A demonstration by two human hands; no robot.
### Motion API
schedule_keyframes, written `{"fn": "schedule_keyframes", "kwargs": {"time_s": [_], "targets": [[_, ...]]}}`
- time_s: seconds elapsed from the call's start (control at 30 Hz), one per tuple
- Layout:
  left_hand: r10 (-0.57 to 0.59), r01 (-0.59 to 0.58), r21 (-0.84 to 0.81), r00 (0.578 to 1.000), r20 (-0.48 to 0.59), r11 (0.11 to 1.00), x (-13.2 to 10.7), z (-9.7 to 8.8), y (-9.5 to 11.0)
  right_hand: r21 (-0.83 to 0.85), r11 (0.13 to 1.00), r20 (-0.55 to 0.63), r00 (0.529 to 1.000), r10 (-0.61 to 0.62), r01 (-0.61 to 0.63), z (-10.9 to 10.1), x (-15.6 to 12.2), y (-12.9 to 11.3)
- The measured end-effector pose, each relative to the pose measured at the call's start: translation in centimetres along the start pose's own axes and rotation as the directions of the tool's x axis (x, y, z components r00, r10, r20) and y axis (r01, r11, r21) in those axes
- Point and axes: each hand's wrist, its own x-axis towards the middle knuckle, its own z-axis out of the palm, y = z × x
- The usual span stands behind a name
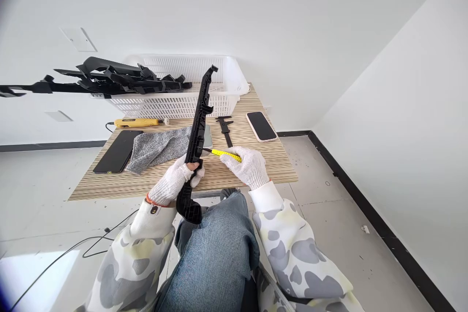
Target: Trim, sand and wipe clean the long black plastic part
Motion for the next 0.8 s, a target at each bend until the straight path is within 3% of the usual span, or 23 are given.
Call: {"fn": "schedule_keyframes", "kwargs": {"time_s": [0.8], "targets": [[0.002, -0.001, 0.056, 1.000, -0.018, 0.998, 0.2, -0.5, -0.7, 0.006, 1.000, 0.048, 0.999, -0.006, 0.006, -0.2, 0.1, 0.0]]}}
